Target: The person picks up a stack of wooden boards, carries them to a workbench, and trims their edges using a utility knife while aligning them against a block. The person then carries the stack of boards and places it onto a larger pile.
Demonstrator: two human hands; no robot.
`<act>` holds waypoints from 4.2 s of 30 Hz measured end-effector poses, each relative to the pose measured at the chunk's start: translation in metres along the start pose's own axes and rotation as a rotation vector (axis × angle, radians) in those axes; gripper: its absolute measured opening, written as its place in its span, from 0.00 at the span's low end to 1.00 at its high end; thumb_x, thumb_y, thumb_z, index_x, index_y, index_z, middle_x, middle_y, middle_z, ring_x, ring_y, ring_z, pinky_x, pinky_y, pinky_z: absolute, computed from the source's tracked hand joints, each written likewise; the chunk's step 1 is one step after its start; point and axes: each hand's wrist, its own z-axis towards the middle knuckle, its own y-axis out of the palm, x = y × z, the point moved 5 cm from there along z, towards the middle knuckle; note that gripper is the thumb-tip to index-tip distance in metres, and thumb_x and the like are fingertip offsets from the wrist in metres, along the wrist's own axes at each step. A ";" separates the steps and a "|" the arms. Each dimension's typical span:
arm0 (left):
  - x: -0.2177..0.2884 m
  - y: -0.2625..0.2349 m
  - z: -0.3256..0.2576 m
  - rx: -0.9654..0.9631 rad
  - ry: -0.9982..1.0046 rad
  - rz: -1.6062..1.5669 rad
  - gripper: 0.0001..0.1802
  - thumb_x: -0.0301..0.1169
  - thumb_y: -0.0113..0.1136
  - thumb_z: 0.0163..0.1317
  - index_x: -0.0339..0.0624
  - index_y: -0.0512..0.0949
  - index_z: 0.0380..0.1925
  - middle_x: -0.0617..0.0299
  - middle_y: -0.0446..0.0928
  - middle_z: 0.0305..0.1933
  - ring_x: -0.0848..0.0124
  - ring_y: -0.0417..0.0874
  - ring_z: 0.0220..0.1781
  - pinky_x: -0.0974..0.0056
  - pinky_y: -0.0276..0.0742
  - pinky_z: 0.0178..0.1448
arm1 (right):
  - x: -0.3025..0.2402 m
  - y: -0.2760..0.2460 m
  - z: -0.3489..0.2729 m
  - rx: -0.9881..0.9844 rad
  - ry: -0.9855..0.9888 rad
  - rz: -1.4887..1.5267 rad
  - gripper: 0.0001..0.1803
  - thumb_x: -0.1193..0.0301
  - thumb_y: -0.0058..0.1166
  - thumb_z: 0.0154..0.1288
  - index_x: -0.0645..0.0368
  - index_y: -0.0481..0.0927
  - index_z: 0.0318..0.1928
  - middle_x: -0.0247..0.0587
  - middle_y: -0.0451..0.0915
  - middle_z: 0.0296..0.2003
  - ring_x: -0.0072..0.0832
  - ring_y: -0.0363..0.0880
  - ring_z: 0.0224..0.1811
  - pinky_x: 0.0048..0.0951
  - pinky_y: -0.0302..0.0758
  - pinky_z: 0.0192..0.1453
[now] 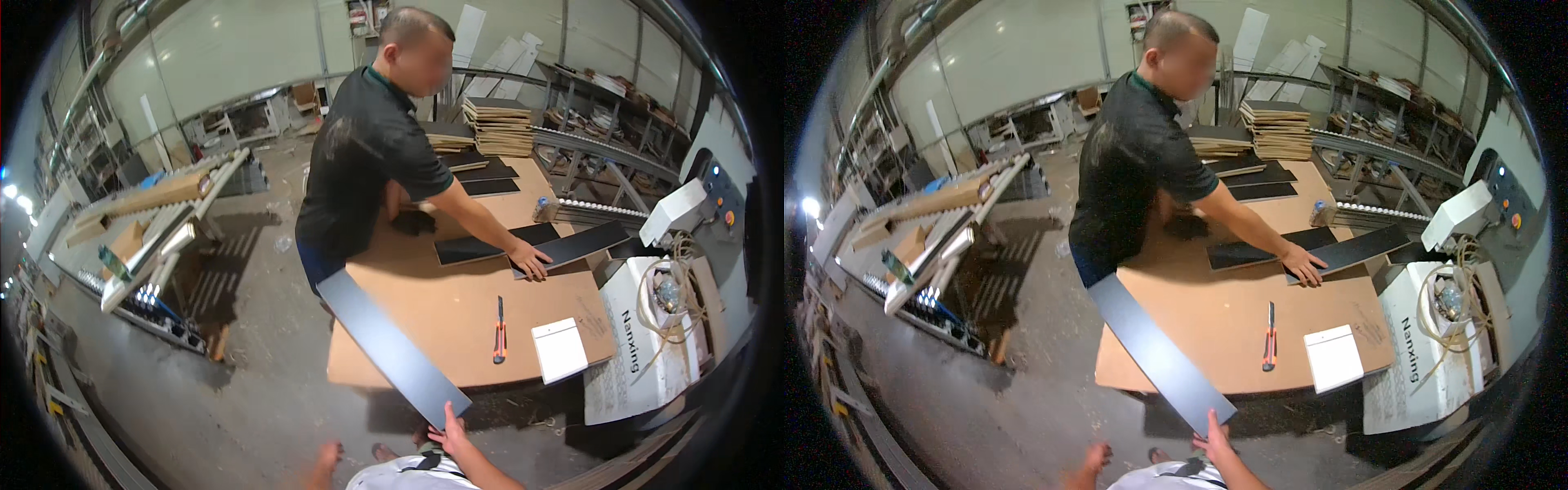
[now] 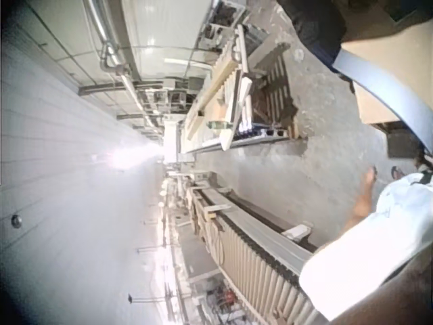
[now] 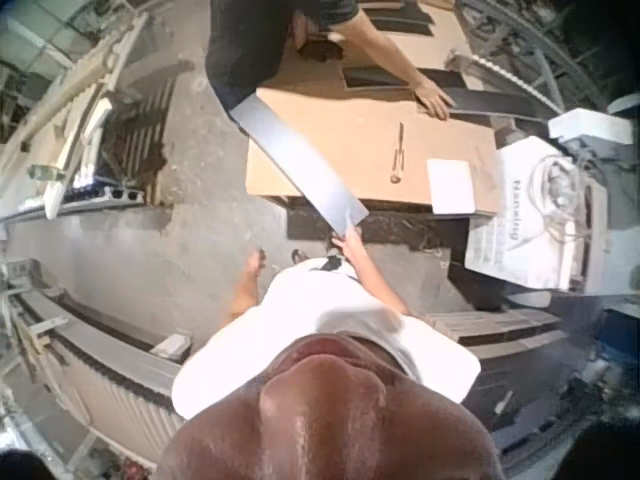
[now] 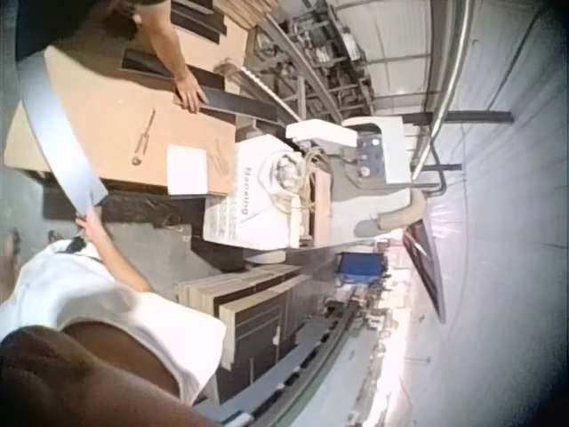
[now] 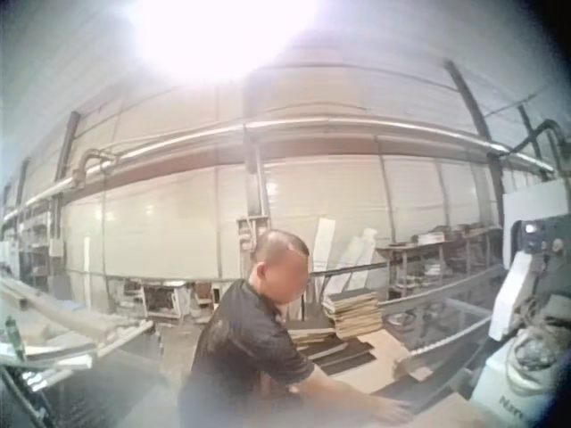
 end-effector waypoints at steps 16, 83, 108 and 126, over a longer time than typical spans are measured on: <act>0.137 -0.037 0.026 0.653 0.374 -0.218 0.08 0.32 0.53 0.58 0.44 0.73 0.22 0.67 0.68 0.19 0.76 0.64 0.18 0.66 0.56 0.21 | -0.056 -0.063 0.054 0.050 -0.048 -0.337 0.37 0.41 0.57 0.63 0.59 0.73 0.57 0.44 0.82 0.41 0.32 0.83 0.33 0.34 0.82 0.33; 0.380 0.070 0.018 -0.370 0.128 0.211 0.22 0.53 0.56 0.65 0.45 0.74 0.39 0.64 0.76 0.32 0.74 0.77 0.34 0.64 0.74 0.37 | -0.169 0.142 -0.040 0.318 -0.737 -1.457 0.52 0.54 0.72 0.44 0.61 0.63 0.68 0.60 0.54 0.71 0.51 0.47 0.76 0.62 0.45 0.74; 0.586 0.062 0.128 -0.002 0.427 0.640 0.45 0.63 0.55 0.60 0.26 0.74 0.56 0.34 0.74 0.59 0.49 0.76 0.63 0.54 0.69 0.65 | -0.132 -0.085 0.042 0.650 -0.309 -0.169 0.18 0.56 0.59 0.63 0.58 0.80 0.43 0.31 0.74 0.27 0.23 0.71 0.29 0.30 0.70 0.36; 0.574 0.073 0.116 0.197 0.442 0.604 0.27 0.46 0.57 0.51 0.31 0.84 0.39 0.38 0.81 0.48 0.46 0.81 0.54 0.54 0.73 0.59 | -0.105 -0.043 0.040 0.589 -0.278 0.328 0.32 0.56 0.53 0.62 0.65 0.72 0.61 0.47 0.74 0.58 0.39 0.73 0.58 0.40 0.68 0.63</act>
